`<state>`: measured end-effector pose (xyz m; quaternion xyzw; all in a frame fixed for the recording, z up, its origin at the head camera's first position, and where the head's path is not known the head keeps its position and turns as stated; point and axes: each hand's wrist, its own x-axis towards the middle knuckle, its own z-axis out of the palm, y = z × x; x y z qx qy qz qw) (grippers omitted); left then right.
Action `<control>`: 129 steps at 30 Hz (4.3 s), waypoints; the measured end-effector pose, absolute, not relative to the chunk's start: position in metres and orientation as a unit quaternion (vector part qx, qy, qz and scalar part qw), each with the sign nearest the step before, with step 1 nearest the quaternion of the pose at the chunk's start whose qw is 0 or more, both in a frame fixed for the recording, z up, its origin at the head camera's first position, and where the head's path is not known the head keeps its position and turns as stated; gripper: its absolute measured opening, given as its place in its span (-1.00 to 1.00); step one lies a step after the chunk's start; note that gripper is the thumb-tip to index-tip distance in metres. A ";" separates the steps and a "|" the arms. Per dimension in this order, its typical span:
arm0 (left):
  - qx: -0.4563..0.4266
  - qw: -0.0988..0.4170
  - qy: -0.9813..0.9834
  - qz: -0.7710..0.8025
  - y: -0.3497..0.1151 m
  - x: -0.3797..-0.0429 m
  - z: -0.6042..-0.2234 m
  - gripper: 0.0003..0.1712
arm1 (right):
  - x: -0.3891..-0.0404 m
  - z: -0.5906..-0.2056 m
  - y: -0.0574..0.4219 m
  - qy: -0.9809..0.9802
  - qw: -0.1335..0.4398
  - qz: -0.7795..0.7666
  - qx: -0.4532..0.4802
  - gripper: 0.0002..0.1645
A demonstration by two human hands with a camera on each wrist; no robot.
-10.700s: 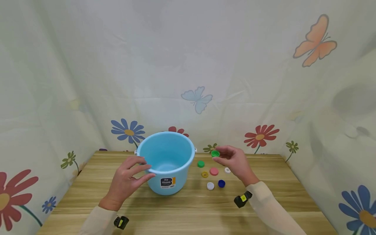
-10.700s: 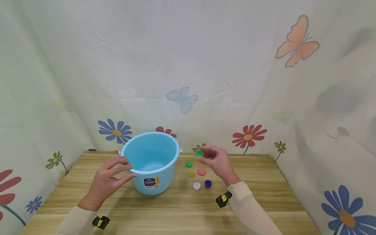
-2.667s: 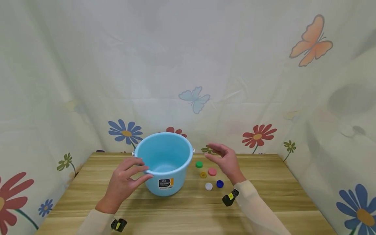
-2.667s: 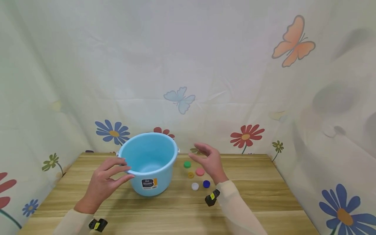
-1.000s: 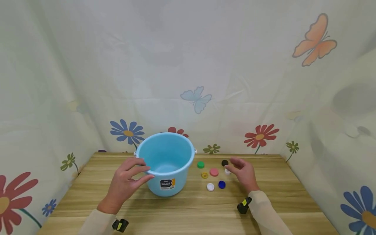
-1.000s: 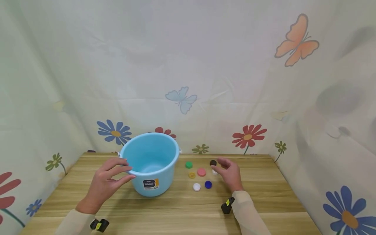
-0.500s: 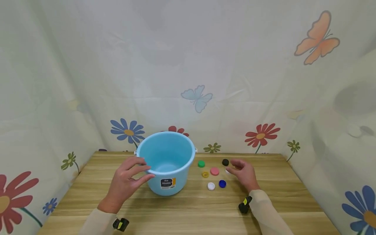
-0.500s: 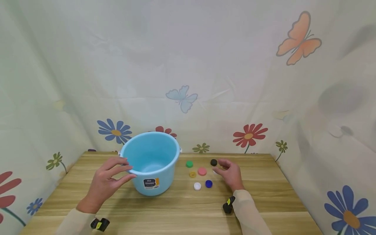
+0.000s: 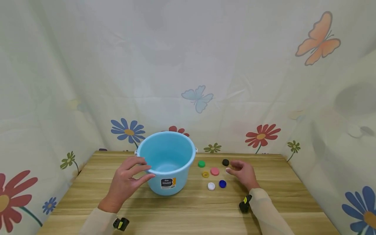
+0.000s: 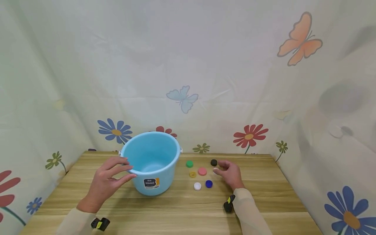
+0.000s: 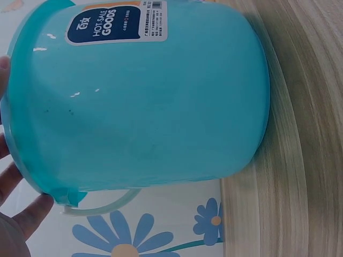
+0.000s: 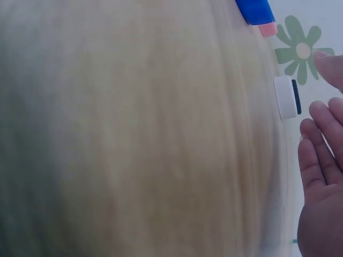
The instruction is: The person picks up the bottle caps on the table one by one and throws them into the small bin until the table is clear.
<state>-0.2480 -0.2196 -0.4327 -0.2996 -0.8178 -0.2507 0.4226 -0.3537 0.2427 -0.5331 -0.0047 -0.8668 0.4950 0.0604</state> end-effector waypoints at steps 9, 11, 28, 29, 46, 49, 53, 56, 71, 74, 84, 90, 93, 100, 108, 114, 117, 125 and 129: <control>-0.289 0.413 -0.826 -0.253 -0.221 -0.246 -0.435 -0.54 | -0.358 -0.540 0.242 -0.885 0.047 0.463 -0.006 -0.46; -0.288 0.411 -0.828 -0.253 -0.221 -0.246 -0.435 -0.54 | -0.359 -0.540 0.242 -0.889 0.046 0.456 -0.005 -0.47; -0.299 0.427 -0.814 -0.257 -0.221 -0.248 -0.434 -0.49 | -0.367 -0.543 0.244 -0.904 0.036 0.425 0.010 -0.61; -0.300 0.427 -0.813 -0.258 -0.220 -0.248 -0.434 -0.50 | -0.367 -0.542 0.244 -0.905 0.036 0.423 0.010 -0.62; -0.297 0.428 -0.815 -0.255 -0.219 -0.248 -0.433 -0.50 | -0.366 -0.534 0.242 -0.917 0.042 0.396 0.033 -0.64; -0.297 0.428 -0.815 -0.254 -0.219 -0.248 -0.433 -0.49 | -0.366 -0.534 0.242 -0.917 0.042 0.395 0.036 -0.64; -0.298 0.428 -0.814 -0.255 -0.219 -0.248 -0.432 -0.49 | -0.366 -0.534 0.242 -0.918 0.046 0.392 0.042 -0.64; -0.298 0.426 -0.815 -0.256 -0.219 -0.247 -0.432 -0.52 | -0.365 -0.534 0.242 -0.918 0.048 0.391 0.044 -0.65; -0.301 0.424 -0.814 -0.258 -0.217 -0.246 -0.429 -0.51 | -0.363 -0.531 0.246 -0.914 0.053 0.399 0.045 -0.66; -0.304 0.424 -0.813 -0.259 -0.218 -0.246 -0.429 -0.52 | -0.364 -0.532 0.248 -0.913 0.055 0.402 0.044 -0.68; -0.303 0.424 -0.814 -0.256 -0.218 -0.246 -0.429 -0.49 | -0.365 -0.526 0.246 -0.900 0.056 0.429 0.047 -0.69; -0.304 0.424 -0.813 -0.258 -0.219 -0.246 -0.430 -0.49 | -0.361 -0.518 0.242 -0.888 0.055 0.455 0.042 -0.67; -0.306 0.425 -0.811 -0.260 -0.219 -0.246 -0.430 -0.50 | -0.359 -0.515 0.239 -0.878 0.058 0.473 0.043 -0.64; -0.307 0.423 -0.811 -0.261 -0.219 -0.246 -0.429 -0.51 | -0.353 -0.508 0.233 -0.868 0.065 0.488 0.058 -0.60; -0.309 0.426 -0.810 -0.260 -0.217 -0.247 -0.428 -0.50 | -0.347 -0.497 0.225 -0.859 0.063 0.503 0.075 -0.54; -0.310 0.426 -0.809 -0.260 -0.217 -0.246 -0.427 -0.51 | -0.341 -0.489 0.218 -0.850 0.062 0.516 0.086 -0.50; -0.312 0.426 -0.808 -0.261 -0.217 -0.246 -0.426 -0.52 | -0.338 -0.483 0.214 -0.846 0.066 0.519 0.102 -0.50; -0.313 0.427 -0.808 -0.259 -0.217 -0.246 -0.426 -0.53 | -0.333 -0.460 0.200 -0.840 0.077 0.517 0.143 -0.58; -0.309 0.424 -0.813 -0.254 -0.217 -0.245 -0.426 -0.53 | -0.332 -0.446 0.192 -0.832 0.078 0.523 0.171 -0.61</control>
